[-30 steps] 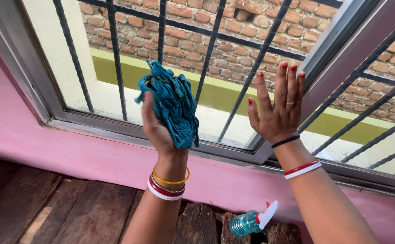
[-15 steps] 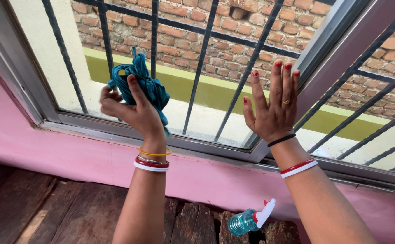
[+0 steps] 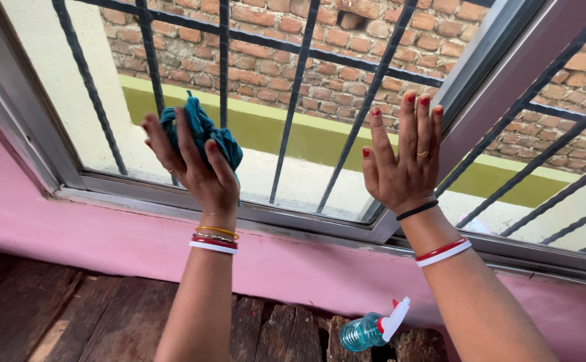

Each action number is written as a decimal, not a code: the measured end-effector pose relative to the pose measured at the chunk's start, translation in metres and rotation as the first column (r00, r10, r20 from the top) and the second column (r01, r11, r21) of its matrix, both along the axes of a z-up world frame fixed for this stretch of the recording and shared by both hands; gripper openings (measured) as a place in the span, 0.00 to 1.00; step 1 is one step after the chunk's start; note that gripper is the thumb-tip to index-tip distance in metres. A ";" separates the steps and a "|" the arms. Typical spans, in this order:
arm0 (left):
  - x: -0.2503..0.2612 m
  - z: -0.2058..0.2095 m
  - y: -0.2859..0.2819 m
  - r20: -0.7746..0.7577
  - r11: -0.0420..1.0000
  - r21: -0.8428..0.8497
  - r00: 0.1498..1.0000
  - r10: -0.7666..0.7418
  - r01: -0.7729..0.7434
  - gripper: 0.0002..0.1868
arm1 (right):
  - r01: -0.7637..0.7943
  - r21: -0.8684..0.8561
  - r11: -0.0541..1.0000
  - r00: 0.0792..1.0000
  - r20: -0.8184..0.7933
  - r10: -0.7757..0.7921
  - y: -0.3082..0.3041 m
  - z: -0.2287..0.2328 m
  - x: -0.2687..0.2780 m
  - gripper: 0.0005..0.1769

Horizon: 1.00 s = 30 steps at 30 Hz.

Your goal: The person cleans a window pane and its metal frame using a blue cloth and a spray bottle. They wipe the glass and frame repeatedly, spraying the cleaner onto the cloth and the window surface as needed.

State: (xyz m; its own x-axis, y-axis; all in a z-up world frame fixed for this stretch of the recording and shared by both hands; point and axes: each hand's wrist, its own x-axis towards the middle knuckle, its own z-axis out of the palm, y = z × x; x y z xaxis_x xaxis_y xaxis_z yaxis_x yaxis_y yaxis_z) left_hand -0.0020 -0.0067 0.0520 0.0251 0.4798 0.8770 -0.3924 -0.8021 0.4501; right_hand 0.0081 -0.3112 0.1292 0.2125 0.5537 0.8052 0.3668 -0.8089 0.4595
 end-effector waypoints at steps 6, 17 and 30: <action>0.025 0.018 -0.094 0.046 0.973 0.153 0.982 -0.183 0.174 0.27 | -0.092 0.070 0.993 0.996 0.005 0.092 -0.005 -0.009 0.003 0.30; 0.007 -0.027 -0.066 -0.077 0.703 0.705 0.995 -0.061 0.097 0.24 | -0.123 0.255 0.959 0.992 0.016 0.123 -0.007 -0.001 -0.001 0.30; 0.015 0.059 -0.141 0.044 0.895 0.418 0.980 -0.192 0.156 0.24 | -0.242 0.555 0.796 0.970 0.130 0.204 -0.025 -0.005 0.000 0.32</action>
